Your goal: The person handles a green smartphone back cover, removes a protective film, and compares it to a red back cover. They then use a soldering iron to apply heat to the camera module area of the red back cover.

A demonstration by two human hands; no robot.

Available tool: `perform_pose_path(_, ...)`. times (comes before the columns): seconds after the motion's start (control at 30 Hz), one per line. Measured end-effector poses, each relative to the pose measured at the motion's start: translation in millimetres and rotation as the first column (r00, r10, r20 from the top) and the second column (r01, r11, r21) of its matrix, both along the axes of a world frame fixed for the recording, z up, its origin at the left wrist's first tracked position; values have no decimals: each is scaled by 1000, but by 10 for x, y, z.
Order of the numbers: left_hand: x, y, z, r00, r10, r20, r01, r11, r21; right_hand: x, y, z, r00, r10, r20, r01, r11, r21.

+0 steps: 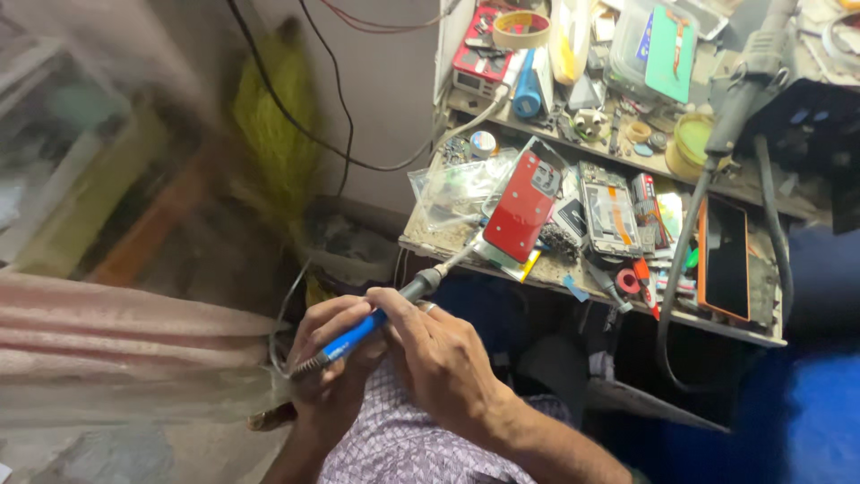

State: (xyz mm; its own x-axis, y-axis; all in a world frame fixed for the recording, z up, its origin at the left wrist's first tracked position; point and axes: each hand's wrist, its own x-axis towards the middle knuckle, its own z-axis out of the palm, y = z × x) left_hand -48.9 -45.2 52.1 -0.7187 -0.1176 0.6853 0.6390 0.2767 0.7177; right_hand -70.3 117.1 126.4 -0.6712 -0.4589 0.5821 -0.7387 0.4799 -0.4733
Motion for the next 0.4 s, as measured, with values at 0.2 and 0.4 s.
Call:
perform_pose_path(0.2, -66, -133, 300, 996, 8, -93, 6, 988, 155, 169, -37, 104, 990, 138, 39, -134, 988, -79)
perform_pose_path(0.4, -317, -708, 568, 917, 262, -302, -178, 944, 278, 300, 416, -275, 977, 200, 72, -195, 978, -73)
